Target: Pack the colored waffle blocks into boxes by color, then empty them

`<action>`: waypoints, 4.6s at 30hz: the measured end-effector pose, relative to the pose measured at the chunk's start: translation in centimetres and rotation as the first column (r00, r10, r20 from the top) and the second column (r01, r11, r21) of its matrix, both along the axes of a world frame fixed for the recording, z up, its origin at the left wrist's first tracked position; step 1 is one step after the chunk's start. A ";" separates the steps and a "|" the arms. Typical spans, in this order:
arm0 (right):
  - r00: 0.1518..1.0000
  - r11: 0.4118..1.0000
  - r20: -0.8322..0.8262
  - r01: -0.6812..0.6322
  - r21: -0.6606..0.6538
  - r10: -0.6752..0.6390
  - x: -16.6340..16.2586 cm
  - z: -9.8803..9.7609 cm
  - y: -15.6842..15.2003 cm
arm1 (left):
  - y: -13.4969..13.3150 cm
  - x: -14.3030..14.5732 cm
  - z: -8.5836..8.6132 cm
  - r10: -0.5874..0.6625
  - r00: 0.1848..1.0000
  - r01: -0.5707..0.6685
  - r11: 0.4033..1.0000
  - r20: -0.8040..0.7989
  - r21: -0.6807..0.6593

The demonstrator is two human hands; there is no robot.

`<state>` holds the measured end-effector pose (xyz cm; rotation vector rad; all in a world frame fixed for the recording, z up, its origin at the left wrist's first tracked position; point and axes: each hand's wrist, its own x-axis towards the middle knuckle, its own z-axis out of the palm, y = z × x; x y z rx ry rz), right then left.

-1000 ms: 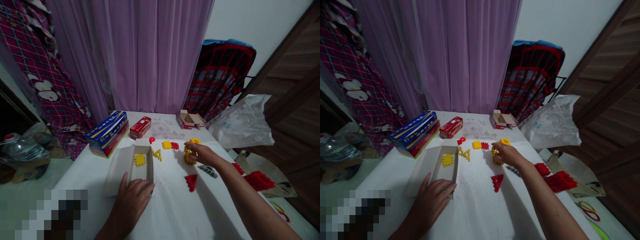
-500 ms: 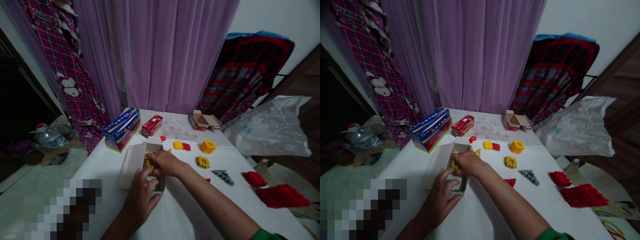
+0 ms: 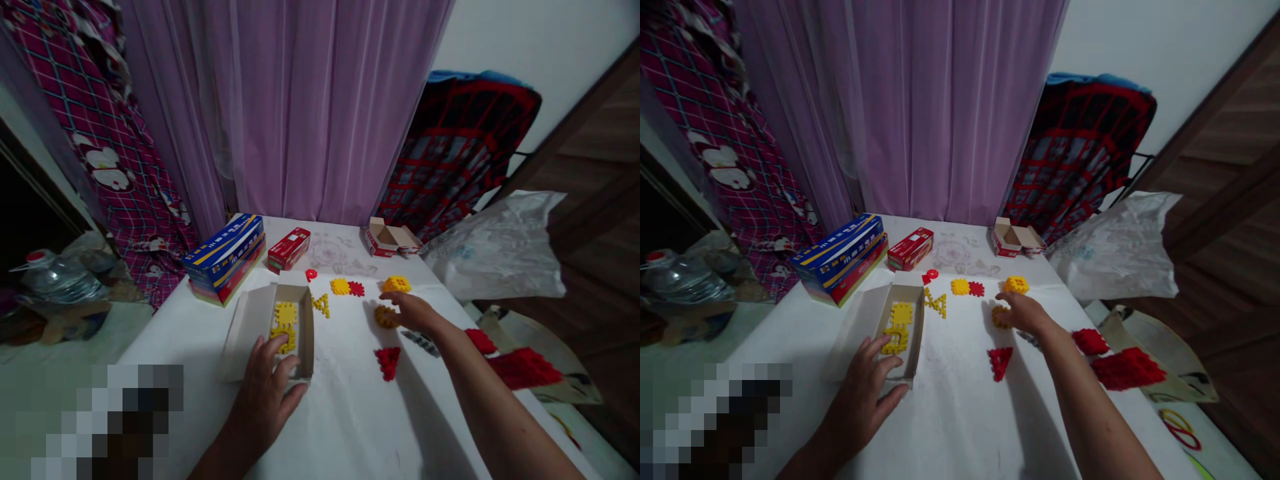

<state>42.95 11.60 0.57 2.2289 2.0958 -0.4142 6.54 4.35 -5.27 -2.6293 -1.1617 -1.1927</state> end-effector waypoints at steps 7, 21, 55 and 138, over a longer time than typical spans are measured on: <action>0.997 1.000 -0.074 -0.016 0.020 0.018 2.3 -4.3 -2.1 | 0.3 0.1 -0.2 0.014 1.000 -0.013 1.000 -0.004 0.020; 0.964 0.964 -0.231 -0.072 0.256 0.133 -2.3 -0.1 -1.1 | -0.3 0.0 -0.3 0.066 0.996 -0.062 0.996 0.062 -0.058; 0.991 0.987 -0.050 -0.119 0.108 0.125 -12.8 -4.1 4.5 | -0.2 0.0 -0.8 0.102 0.994 -0.101 0.995 0.041 -0.024; 0.578 0.603 0.191 -0.790 -0.111 0.793 -21.6 0.7 1.1 | -0.3 0.0 -1.2 0.150 0.978 -0.128 0.981 0.147 -0.146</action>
